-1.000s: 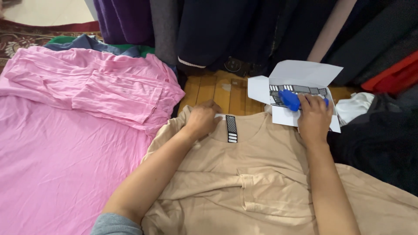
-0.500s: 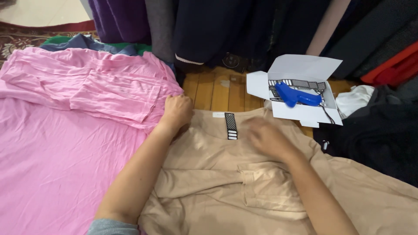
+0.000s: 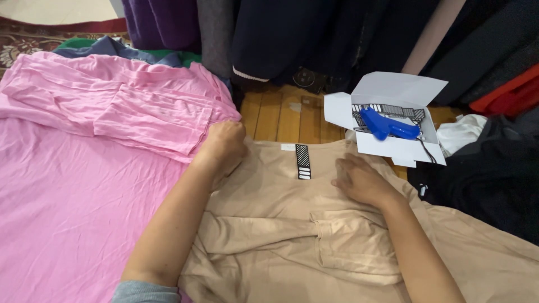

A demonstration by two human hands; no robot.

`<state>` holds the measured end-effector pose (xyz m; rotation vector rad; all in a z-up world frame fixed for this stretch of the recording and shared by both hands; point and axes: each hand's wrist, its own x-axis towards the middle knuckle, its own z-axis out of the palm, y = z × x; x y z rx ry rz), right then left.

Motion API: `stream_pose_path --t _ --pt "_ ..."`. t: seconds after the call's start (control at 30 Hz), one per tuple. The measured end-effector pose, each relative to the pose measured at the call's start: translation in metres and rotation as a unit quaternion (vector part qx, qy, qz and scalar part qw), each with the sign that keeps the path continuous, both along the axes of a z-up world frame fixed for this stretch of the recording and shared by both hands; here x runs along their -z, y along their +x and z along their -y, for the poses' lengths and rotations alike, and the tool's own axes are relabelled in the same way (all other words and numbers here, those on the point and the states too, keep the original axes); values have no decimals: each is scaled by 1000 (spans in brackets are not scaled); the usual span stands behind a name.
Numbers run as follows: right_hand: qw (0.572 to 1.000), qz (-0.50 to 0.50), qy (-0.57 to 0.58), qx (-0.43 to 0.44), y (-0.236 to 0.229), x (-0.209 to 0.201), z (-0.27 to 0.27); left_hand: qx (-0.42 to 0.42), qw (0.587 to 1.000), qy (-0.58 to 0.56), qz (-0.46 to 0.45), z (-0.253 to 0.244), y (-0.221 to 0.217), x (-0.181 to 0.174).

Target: Attaching price tags to various garments using a tagging gun

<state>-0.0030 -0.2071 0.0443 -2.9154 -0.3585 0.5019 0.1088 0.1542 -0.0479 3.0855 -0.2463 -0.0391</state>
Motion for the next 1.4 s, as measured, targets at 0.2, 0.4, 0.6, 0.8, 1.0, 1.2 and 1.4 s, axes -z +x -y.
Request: stream_pose_path --t 0.2,0.4,0.6,0.8,1.0,1.2,1.4 --pt "999 20 -31 28 9 16 7 -16 989 -82 126 2 -4 -16" --pt "998 18 -20 49 -3 14 -1 -15 990 -134 -30 -3 -23 -37" --pt "996 34 -4 79 -19 50 45 68 984 -95 -134 -29 -39 -44" --pt "991 103 74 44 -43 9 62 10 946 -108 307 -30 -27 -69" --pt "991 95 35 86 -88 -1 75 -32 935 53 350 -32 -31 -30" --pt "973 198 33 116 -58 44 119 -26 967 27 252 -20 -114 -55" --pt "963 187 -8 194 -11 103 159 160 978 12 131 21 -157 -44"
